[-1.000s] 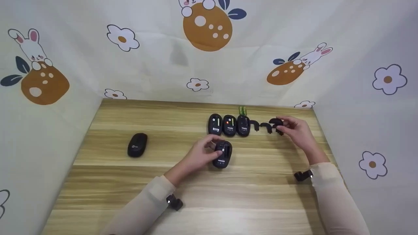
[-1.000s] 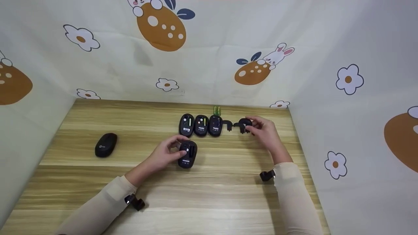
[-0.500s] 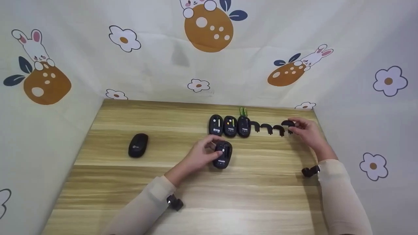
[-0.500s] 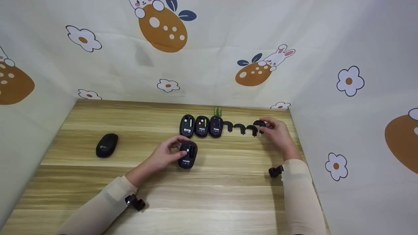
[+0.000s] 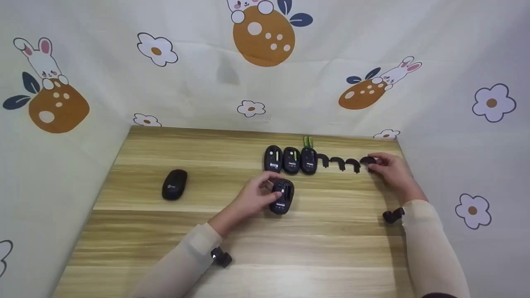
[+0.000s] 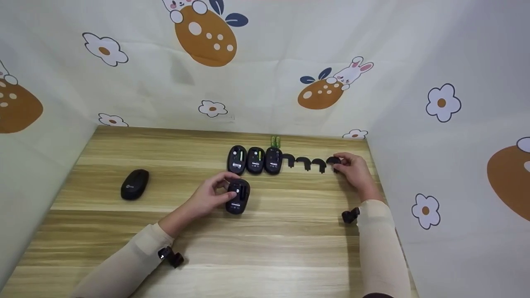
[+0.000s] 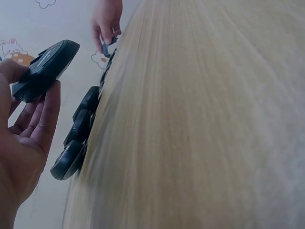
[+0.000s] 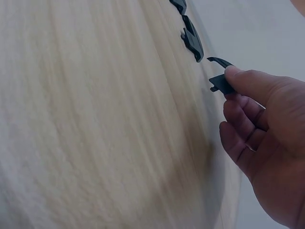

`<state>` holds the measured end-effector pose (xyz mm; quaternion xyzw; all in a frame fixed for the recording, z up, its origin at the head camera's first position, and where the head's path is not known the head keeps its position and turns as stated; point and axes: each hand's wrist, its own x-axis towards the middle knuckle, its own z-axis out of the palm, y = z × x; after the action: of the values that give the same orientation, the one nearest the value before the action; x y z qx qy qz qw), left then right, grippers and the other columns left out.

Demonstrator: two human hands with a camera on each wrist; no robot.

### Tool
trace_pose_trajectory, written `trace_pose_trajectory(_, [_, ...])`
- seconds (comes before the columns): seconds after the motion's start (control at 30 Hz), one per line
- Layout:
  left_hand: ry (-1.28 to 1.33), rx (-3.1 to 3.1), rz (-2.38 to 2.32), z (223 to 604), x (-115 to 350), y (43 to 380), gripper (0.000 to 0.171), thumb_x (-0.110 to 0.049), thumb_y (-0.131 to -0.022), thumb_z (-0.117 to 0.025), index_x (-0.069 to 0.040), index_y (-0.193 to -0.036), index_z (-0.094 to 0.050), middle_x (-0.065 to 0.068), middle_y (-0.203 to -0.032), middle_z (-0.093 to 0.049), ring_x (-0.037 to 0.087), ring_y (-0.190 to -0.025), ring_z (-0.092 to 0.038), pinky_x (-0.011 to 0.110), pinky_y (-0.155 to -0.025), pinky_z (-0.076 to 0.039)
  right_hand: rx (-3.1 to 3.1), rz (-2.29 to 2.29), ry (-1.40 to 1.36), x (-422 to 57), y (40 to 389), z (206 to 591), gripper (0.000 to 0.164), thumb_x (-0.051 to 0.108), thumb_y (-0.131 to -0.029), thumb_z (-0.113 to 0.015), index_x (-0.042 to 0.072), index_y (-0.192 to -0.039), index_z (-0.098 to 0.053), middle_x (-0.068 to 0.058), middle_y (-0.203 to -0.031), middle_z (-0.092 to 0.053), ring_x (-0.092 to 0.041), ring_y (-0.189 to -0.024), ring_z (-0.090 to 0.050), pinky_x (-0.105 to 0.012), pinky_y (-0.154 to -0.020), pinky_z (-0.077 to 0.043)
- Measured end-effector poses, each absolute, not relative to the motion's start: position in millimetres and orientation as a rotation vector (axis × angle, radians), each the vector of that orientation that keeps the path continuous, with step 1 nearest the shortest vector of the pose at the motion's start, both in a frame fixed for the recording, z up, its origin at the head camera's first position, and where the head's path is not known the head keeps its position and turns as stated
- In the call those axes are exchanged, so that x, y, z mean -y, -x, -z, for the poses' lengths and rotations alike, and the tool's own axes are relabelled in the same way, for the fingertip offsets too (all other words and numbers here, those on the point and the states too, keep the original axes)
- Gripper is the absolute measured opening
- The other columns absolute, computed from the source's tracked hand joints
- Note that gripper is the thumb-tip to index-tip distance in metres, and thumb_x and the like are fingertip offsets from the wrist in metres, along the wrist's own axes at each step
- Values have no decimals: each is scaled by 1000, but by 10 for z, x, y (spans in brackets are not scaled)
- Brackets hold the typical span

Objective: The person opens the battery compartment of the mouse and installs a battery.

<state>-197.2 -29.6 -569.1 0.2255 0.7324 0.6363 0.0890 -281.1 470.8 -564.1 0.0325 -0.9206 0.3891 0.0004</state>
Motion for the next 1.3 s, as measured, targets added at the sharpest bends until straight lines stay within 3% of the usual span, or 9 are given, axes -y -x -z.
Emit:
trace_pose_trajectory(0.4, [-671,-2156,-1909,5700,285,1975,44,-5,-96,-81,-14,-138,-71,5,-118,-73,25,-102,-68,48,-102,-56,2930,-1246,-63,-4709,2837,5685,40,7,-104,-77,-2,-143,-70,-22,-115,-69,-19,-97,-59,-14,-77,-49])
trace_pose_trajectory(0.67, [-638,-2158,-1890,5691,298,1960,45,-6,-96,-82,-18,-139,-71,3,-120,-72,25,-103,-68,48,-100,-58,2937,-1202,-76,-4702,2857,5700,40,7,-104,-77,-5,-142,-68,-23,-113,-70,-16,-94,-62,-15,-74,-49])
trace_pose_trajectory(0.87, [-680,-2190,-1889,5697,298,1967,43,-6,-97,-82,-14,-137,-71,2,-121,-73,23,-100,-69,44,-97,-58,2956,-1185,-57,-4728,2867,5714,41,7,-106,-74,-6,-144,-66,-22,-114,-68,-15,-93,-61,-17,-74,-49])
trace_pose_trajectory(1.3, [-701,-2176,-1907,5705,275,1973,43,-3,-96,-81,-10,-137,-71,5,-120,-73,31,-102,-69,56,-101,-57,2908,-1252,53,-4638,2858,5672,36,9,-108,-70,-4,-141,-67,-22,-125,-64,-21,-101,-57,-18,-73,-51])
